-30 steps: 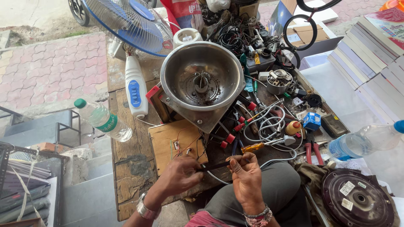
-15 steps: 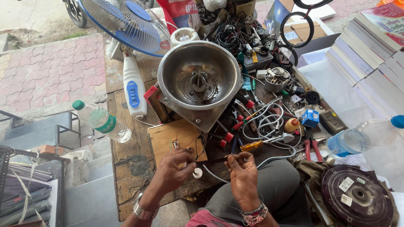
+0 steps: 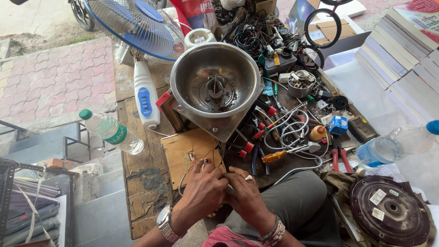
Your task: The person repairs an electric mixer by stripping wires, twisting them together, and wrapping the connections with electrical tape. They use pliers and a screwdriver to manipulate the wires and secure the connections.
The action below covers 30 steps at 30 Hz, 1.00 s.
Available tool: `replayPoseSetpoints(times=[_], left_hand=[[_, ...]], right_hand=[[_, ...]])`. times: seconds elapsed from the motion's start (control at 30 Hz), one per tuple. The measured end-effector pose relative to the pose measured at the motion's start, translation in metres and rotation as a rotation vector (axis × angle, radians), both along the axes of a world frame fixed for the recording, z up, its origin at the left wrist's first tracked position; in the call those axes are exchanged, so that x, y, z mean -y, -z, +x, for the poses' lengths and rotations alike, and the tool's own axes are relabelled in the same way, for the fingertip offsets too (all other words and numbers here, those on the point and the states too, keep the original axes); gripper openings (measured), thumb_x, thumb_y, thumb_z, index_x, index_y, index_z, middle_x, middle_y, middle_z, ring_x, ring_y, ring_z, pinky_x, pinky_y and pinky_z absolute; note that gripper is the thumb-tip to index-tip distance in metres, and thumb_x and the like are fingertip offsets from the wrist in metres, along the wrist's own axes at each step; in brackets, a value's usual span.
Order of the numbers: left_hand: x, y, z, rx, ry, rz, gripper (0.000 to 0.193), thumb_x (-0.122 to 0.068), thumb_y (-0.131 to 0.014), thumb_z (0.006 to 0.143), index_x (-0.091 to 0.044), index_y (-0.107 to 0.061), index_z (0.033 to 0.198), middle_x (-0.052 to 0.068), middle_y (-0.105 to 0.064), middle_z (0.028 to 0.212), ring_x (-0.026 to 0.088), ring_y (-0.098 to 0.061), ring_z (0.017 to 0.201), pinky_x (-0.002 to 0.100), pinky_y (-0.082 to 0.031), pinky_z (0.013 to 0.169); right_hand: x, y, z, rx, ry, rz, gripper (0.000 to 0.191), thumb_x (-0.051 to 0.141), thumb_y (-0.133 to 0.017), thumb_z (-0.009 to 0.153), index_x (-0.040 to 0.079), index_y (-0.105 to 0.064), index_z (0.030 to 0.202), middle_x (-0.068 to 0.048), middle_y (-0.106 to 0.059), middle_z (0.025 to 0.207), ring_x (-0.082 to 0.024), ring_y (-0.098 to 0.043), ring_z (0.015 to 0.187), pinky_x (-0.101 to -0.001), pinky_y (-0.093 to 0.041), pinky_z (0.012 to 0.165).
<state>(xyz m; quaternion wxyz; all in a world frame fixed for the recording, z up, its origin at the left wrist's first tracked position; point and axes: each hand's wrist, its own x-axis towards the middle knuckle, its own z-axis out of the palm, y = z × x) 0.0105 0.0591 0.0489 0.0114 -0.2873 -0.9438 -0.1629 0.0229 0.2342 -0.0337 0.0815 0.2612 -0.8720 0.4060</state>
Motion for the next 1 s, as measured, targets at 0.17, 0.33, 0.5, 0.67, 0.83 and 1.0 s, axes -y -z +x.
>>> replayPoseSetpoints(times=[0.17, 0.33, 0.5, 0.67, 0.83, 1.0], left_hand=[[0.009, 0.003, 0.000, 0.039, 0.012, 0.103, 0.014, -0.020, -0.075, 0.077, -0.007, -0.073, 0.073, 0.011, -0.064, 0.078, 0.031, -0.062, 0.085, 0.054, -0.038, 0.101], [0.019, 0.016, 0.003, -0.032, -0.025, 0.145, 0.012, -0.017, -0.072, 0.075, -0.005, -0.070, 0.074, 0.010, -0.066, 0.082, 0.030, -0.063, 0.086, 0.052, -0.042, 0.096], [0.019, 0.028, 0.005, -0.144, -0.149, 0.284, 0.010, -0.016, -0.072, 0.075, -0.006, -0.069, 0.076, 0.009, -0.067, 0.082, 0.029, -0.064, 0.082, 0.046, -0.046, 0.094], [0.027, 0.045, 0.010, -0.237, -0.206, 0.358, 0.004, -0.011, -0.070, 0.081, -0.008, -0.069, 0.079, 0.006, -0.067, 0.086, 0.025, -0.064, 0.083, 0.045, -0.047, 0.094], [0.064, 0.067, 0.002, -0.359, -0.337, 0.360, 0.005, -0.010, -0.069, 0.082, -0.007, -0.066, 0.079, 0.009, -0.065, 0.085, 0.028, -0.063, 0.081, 0.046, -0.048, 0.087], [0.148, 0.081, -0.041, -0.328, -0.688, 0.158, 0.007, -0.009, -0.068, 0.084, -0.005, -0.064, 0.080, 0.014, -0.062, 0.083, 0.034, -0.061, 0.078, 0.047, -0.049, 0.073]], right_hand=[[0.002, 0.002, -0.002, -0.131, -0.017, 0.066, 0.020, 0.008, -0.078, 0.078, 0.008, -0.069, 0.096, -0.004, -0.071, 0.104, -0.025, -0.063, 0.122, -0.0434, -0.044, 0.098], [0.004, -0.002, -0.007, -0.173, -0.109, 0.061, 0.019, 0.008, -0.076, 0.080, 0.005, -0.069, 0.097, -0.007, -0.069, 0.095, -0.026, -0.068, 0.111, -0.0420, -0.046, 0.095], [0.007, -0.005, -0.015, -0.182, -0.190, 0.053, 0.017, 0.007, -0.075, 0.082, 0.003, -0.068, 0.097, -0.010, -0.070, 0.093, -0.027, -0.069, 0.099, -0.0426, -0.048, 0.091], [0.014, -0.002, -0.021, -0.235, -0.211, -0.008, 0.018, 0.006, -0.073, 0.085, 0.000, -0.068, 0.101, -0.012, -0.069, 0.096, -0.030, -0.068, 0.099, -0.0410, -0.050, 0.086], [0.027, -0.007, -0.003, -0.182, -0.428, -0.116, 0.015, 0.006, -0.070, 0.089, 0.003, -0.068, 0.103, -0.010, -0.070, 0.098, -0.029, -0.068, 0.103, -0.0442, -0.048, 0.091], [0.028, -0.002, 0.007, -0.016, -0.597, -0.210, 0.010, 0.008, -0.064, 0.100, 0.016, -0.068, 0.098, 0.000, -0.071, 0.098, -0.022, -0.068, 0.101, -0.0401, -0.055, 0.110]])
